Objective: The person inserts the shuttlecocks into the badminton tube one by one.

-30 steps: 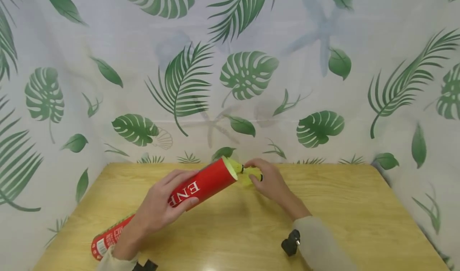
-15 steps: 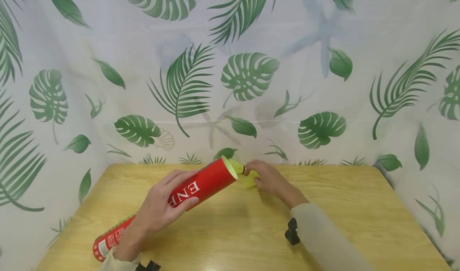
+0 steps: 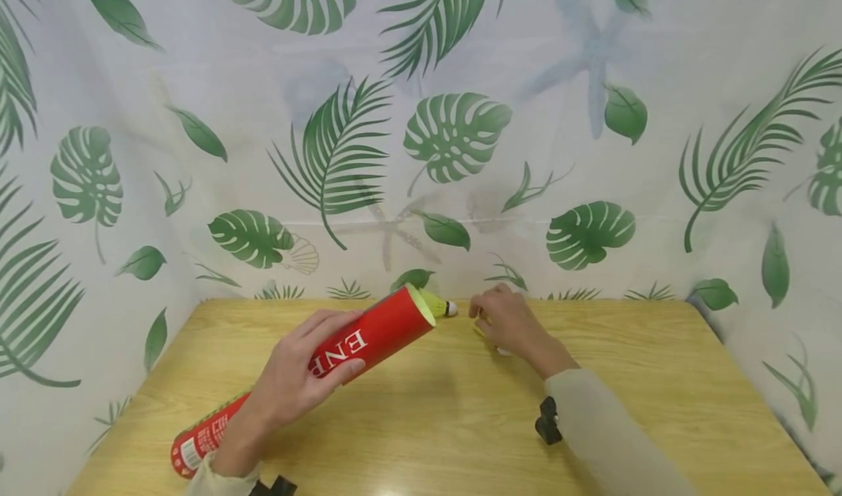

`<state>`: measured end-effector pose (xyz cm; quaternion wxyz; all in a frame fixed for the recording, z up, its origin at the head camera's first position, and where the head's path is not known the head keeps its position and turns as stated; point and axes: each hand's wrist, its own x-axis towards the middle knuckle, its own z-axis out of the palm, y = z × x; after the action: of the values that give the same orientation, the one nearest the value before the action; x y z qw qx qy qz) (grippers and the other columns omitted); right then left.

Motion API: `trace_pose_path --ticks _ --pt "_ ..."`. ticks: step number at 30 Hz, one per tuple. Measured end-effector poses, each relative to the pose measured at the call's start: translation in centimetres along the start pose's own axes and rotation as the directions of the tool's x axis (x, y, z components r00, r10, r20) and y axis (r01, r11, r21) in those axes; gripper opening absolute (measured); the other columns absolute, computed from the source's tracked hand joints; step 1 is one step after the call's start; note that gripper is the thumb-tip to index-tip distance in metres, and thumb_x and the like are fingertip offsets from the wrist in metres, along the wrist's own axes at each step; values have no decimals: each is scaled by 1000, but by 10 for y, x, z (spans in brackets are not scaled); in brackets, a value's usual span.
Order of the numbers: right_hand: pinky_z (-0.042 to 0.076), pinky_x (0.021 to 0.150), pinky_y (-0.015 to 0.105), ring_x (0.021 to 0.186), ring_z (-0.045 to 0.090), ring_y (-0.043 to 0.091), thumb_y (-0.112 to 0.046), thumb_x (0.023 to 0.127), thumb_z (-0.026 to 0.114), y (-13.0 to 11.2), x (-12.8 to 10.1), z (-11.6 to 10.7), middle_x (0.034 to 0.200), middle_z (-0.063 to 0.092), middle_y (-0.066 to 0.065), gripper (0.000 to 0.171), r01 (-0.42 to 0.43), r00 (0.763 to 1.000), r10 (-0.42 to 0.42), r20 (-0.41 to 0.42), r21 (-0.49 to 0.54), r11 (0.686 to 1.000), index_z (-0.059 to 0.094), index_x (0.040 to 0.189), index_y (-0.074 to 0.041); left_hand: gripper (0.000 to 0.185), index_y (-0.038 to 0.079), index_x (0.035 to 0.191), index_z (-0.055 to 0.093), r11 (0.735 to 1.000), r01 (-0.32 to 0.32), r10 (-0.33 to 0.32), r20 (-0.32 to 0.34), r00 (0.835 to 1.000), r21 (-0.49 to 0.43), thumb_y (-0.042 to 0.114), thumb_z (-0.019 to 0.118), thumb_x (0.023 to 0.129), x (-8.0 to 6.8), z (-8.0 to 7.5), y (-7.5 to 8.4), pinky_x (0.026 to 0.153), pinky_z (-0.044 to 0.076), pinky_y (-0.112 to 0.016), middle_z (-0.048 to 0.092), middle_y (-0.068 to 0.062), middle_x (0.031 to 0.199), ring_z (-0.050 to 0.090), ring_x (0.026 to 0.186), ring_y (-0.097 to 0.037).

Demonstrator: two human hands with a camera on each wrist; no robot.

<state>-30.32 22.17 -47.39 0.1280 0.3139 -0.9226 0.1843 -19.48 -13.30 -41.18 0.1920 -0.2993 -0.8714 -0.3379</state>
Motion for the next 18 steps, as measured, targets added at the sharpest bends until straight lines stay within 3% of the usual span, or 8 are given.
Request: trace_pose_path --ticks 5,11,14,18 --pt "53 69 41 77 63 19 -2 90 75 2 -6 -8 84 69 1 10 10 999 -7 51 -50 999 70 92 -10 57 35 143 58 1000 9 -9 0 1000 -3 42 77 90 0 0 0 77 58 -32 61 12 127 61 104 -10" --pt "54 70 40 77 63 18 -2 97 67 0 -11 -26 89 70 3 8 37 989 -27 146 -69 997 66 96 -10 56 35 143 58 1000 11 -11 5 1000 -6 42 77 90 0 1 0 78 58 -33 61 11 128 61 104 -11" --pt "55 71 41 80 64 20 2 98 64 -3 -14 -37 92 69 6 10 43 992 -39 122 -38 998 67 97 -8 57 35 143 58 1000 16 -16 6 1000 -4 42 77 90 0 2 -1 78 57 -33 61 11 127 61 104 -11" --pt "56 75 44 84 67 26 8 95 63 -6 -20 -50 93 70 10 13 39 999 -39 8 23 999 70 97 -3 57 36 143 57 1000 26 -26 7 1000 -8 42 77 90 1 2 0 77 57 -32 61 11 128 61 104 -11"
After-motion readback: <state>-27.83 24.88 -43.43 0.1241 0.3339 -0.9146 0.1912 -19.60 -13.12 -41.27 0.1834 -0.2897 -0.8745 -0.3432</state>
